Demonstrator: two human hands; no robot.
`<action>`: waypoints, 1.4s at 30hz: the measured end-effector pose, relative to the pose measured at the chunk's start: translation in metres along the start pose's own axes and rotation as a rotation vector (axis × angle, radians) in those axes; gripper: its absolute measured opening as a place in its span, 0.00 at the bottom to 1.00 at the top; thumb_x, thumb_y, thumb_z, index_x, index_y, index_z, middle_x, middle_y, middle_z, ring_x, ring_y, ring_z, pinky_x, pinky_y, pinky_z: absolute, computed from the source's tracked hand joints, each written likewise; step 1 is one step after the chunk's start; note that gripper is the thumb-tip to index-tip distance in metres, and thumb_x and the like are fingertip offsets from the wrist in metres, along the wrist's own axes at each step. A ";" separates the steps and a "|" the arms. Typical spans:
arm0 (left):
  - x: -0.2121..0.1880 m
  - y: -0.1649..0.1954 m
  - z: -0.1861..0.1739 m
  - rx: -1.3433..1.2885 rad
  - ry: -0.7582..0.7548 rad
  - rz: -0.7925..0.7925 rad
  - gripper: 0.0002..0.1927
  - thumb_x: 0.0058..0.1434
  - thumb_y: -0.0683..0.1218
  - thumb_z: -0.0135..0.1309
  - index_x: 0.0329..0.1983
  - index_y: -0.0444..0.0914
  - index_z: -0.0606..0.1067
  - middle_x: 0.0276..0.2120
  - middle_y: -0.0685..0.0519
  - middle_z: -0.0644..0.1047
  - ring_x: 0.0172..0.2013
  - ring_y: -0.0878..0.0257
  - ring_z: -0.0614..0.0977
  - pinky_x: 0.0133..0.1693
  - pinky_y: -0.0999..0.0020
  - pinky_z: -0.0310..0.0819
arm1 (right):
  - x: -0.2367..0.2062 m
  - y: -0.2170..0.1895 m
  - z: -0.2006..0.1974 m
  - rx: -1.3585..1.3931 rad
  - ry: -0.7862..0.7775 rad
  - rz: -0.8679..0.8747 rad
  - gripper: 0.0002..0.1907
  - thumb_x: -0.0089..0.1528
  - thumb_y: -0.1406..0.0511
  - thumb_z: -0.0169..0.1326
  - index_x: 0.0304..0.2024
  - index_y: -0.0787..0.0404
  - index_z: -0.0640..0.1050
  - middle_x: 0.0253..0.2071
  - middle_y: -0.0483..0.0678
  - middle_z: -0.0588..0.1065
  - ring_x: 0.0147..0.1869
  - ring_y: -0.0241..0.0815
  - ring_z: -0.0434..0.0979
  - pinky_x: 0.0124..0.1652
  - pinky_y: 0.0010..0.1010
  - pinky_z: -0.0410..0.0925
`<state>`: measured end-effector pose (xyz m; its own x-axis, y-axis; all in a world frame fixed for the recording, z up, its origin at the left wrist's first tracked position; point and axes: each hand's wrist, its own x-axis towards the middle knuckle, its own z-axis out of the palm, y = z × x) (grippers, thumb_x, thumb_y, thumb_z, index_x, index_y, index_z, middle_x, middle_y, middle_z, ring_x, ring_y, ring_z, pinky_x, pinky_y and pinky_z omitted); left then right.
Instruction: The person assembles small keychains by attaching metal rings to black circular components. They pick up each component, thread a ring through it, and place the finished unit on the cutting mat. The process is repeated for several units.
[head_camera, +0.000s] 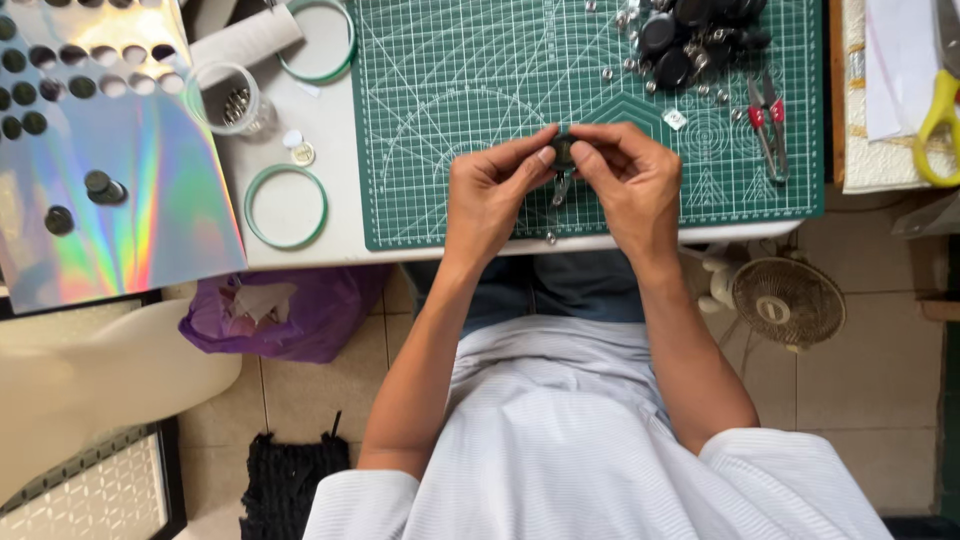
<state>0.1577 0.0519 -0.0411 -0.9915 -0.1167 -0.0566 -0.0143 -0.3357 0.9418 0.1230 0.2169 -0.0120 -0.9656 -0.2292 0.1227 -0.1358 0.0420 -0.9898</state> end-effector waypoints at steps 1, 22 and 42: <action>0.004 0.001 0.000 -0.017 -0.007 0.014 0.14 0.68 0.39 0.58 0.57 0.34 0.79 0.47 0.46 0.83 0.46 0.64 0.85 0.49 0.71 0.85 | 0.002 0.000 0.000 -0.013 0.002 0.003 0.10 0.69 0.71 0.59 0.52 0.68 0.81 0.42 0.48 0.80 0.44 0.33 0.81 0.45 0.22 0.76; 0.003 0.008 0.010 0.145 0.112 0.022 0.12 0.65 0.41 0.60 0.51 0.33 0.81 0.40 0.48 0.85 0.40 0.66 0.87 0.42 0.74 0.85 | 0.005 -0.001 0.002 -0.124 0.016 0.025 0.07 0.67 0.69 0.60 0.47 0.65 0.82 0.39 0.47 0.82 0.41 0.32 0.83 0.41 0.21 0.76; 0.003 0.007 0.002 0.129 0.016 0.041 0.19 0.63 0.35 0.58 0.58 0.32 0.77 0.47 0.46 0.84 0.47 0.63 0.86 0.50 0.73 0.83 | 0.004 0.002 -0.003 -0.069 -0.098 0.019 0.17 0.63 0.74 0.62 0.55 0.67 0.78 0.46 0.49 0.80 0.50 0.35 0.83 0.50 0.24 0.78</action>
<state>0.1546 0.0509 -0.0342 -0.9895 -0.1429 -0.0217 0.0085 -0.2075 0.9782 0.1183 0.2194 -0.0132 -0.9422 -0.3220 0.0930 -0.1358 0.1133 -0.9842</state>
